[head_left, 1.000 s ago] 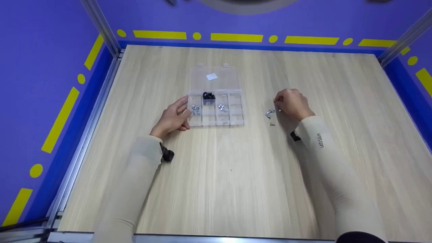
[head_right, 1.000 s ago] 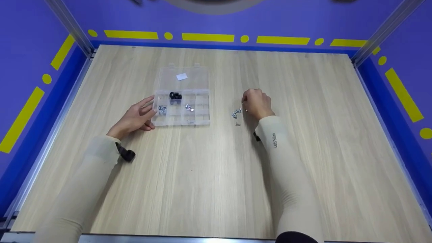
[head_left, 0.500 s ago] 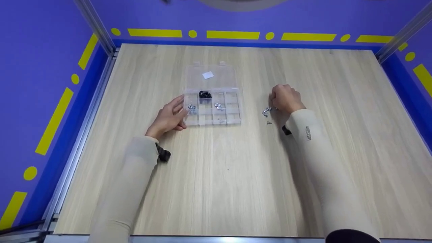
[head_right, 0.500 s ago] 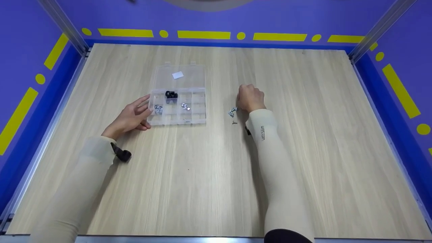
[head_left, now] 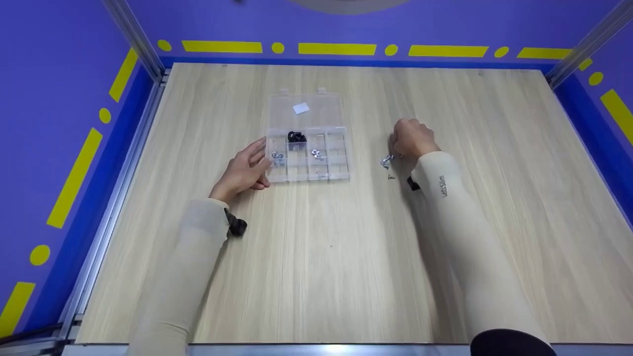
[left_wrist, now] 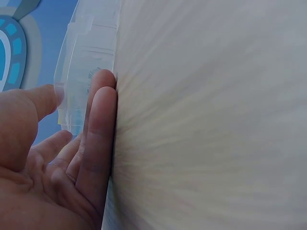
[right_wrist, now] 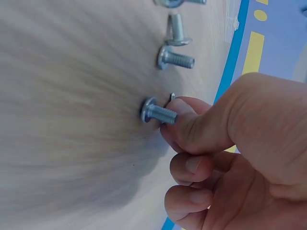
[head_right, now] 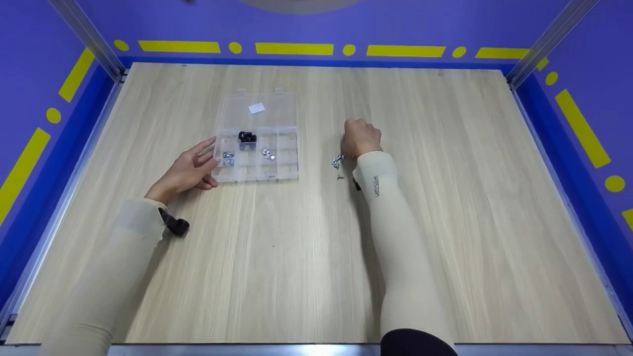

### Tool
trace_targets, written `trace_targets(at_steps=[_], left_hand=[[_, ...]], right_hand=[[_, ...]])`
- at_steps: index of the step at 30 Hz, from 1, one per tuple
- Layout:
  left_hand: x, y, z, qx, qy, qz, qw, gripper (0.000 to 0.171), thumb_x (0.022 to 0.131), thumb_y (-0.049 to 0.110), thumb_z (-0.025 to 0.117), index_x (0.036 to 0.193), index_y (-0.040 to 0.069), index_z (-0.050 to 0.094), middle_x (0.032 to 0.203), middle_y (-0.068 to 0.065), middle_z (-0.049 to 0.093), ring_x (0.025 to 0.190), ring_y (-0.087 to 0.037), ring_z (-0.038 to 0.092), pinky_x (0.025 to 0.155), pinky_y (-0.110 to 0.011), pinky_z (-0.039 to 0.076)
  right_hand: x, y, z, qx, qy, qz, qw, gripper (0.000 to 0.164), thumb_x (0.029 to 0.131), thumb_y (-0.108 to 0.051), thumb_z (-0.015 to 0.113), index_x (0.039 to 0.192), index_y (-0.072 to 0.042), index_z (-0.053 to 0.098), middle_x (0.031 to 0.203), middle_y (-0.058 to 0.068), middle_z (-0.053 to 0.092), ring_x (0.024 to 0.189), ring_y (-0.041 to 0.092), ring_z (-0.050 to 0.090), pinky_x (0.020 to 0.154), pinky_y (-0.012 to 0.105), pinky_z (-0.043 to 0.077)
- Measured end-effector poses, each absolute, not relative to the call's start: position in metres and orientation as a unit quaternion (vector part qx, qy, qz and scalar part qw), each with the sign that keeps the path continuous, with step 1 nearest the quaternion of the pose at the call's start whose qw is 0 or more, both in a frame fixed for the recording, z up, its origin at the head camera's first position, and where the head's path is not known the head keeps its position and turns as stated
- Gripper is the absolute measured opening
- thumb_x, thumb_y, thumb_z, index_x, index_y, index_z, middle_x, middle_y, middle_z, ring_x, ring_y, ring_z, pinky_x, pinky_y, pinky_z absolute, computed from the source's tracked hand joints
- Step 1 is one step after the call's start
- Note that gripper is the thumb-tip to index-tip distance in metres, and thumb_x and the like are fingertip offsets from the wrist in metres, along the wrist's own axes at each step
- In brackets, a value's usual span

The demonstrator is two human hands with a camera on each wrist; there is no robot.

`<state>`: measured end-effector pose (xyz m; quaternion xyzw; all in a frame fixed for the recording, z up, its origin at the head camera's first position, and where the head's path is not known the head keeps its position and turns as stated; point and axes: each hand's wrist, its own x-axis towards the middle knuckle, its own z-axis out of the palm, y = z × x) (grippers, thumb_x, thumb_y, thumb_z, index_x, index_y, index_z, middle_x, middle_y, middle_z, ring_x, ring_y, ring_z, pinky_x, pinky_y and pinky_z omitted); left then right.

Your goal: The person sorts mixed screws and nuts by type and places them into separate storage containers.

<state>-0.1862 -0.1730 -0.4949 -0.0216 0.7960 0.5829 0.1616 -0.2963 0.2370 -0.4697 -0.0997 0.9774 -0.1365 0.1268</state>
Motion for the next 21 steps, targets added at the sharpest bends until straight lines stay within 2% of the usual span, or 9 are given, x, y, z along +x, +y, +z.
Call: trace_targets(at_steps=[6,14,21], left_hand=[[-0.185,-0.175,-0.494,-0.027,0.8,0.577,0.163,0.066,0.108,0.022,0.056,0.165,0.027,0.024,0.164,-0.007,0.036,0.064,-0.021,0.068,0.054,-0.027,0.059],[-0.188,-0.174,-0.491,-0.016,0.796,0.584,0.159,0.066,0.107,0.023,0.057,0.165,0.025,0.024,0.163,-0.006,0.039,0.063,-0.02,0.067,0.053,-0.027,0.059],[-0.187,-0.172,-0.494,-0.016,0.792,0.59,0.155,0.066,0.107,0.021,0.058,0.165,0.024,0.026,0.162,-0.007,0.039,0.061,-0.02,0.067,0.051,-0.026,0.058]], right_hand=[[-0.297,0.234,-0.467,-0.095,0.978,-0.13,0.136,0.006,0.086,0.002,0.065,0.083,-0.001,0.068,0.083,0.014,0.063,0.072,0.03,0.057,0.066,0.042,0.046],[-0.297,0.236,-0.464,-0.098,0.979,-0.133,0.122,0.011,0.094,-0.002,0.061,0.092,0.002,0.072,0.086,0.017,0.067,0.075,0.032,0.059,0.069,0.047,0.049],[-0.29,0.239,-0.458,-0.106,0.975,-0.136,0.143,0.018,0.098,-0.002,0.058,0.109,0.003,0.072,0.105,0.022,0.067,0.092,0.037,0.061,0.087,0.057,0.052]])
